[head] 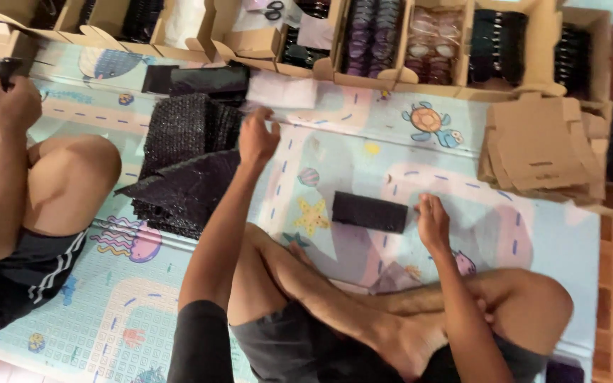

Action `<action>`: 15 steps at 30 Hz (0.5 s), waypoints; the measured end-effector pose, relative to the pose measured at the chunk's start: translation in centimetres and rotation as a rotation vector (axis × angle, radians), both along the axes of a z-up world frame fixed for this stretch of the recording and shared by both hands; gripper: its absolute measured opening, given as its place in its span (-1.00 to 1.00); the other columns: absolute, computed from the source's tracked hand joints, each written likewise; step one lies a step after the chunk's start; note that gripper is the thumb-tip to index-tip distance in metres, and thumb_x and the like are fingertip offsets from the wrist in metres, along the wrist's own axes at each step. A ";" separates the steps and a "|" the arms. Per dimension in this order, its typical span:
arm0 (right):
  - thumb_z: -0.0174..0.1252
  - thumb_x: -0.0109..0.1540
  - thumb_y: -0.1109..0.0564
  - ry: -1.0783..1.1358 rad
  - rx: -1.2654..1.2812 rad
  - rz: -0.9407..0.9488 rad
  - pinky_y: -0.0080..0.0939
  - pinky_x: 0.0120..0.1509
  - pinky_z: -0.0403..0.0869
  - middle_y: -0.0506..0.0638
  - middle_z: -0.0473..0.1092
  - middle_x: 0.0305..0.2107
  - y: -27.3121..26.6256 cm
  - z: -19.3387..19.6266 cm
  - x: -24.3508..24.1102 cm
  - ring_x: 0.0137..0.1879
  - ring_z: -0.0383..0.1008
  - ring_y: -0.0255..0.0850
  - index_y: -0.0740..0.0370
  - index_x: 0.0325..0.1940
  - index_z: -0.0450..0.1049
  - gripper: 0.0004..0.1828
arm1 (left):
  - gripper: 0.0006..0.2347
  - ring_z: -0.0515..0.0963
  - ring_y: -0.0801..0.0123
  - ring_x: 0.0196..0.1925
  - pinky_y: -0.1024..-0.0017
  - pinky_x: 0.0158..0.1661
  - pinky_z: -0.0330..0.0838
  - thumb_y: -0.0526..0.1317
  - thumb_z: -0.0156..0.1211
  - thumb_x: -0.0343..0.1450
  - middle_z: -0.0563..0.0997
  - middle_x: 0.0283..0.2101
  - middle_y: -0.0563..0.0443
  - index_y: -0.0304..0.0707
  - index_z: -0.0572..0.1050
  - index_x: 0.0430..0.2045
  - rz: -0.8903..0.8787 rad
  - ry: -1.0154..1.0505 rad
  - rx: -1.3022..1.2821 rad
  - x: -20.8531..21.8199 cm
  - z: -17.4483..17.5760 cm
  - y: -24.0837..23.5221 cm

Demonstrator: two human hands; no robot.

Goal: Assembling a small cardboard box, placing sunglasses inside, and wrapping the box in black bubble wrap.

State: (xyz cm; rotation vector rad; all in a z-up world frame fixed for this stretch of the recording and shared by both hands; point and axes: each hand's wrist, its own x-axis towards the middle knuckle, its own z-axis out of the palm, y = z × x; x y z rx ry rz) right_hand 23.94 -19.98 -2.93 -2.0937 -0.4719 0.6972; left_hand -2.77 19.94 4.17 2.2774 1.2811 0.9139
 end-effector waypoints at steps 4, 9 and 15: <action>-0.07 0.46 -0.31 0.018 -0.051 -0.013 0.03 0.13 0.45 0.11 0.54 -0.15 0.6 0.2 0.4 0.01 0.55 0.06 -0.03 0.19 0.51 -0.54 | -0.81 0.64 -0.06 -0.11 0.05 -0.07 0.58 -0.31 0.20 0.36 0.58 -0.20 -0.13 -0.24 0.52 -0.16 0.091 0.075 -0.115 -1.3 3.4 5.1; -0.21 0.52 -0.29 -0.004 -0.119 -0.053 0.09 0.05 0.44 0.07 0.54 -0.33 1.5 4.4 -0.8 -0.28 0.55 0.06 0.02 0.06 0.59 -0.47 | -0.76 0.54 0.15 0.05 0.19 0.10 0.44 -0.31 0.42 0.34 0.54 -0.12 -0.03 -0.20 0.49 -0.20 0.136 0.599 0.204 -2.5 -0.9 12.4; -0.27 0.52 -0.34 -0.031 -0.258 -0.134 -0.05 0.00 0.41 -0.15 0.53 -0.49 2.9 4.5 -0.2 -0.44 0.55 -0.07 -0.15 -0.13 0.63 -0.43 | -0.57 0.40 0.22 0.20 -0.11 0.38 -0.03 -0.14 0.50 0.31 0.51 0.06 0.06 -0.10 0.44 0.02 0.187 0.917 0.314 -1.7 -3.9 15.6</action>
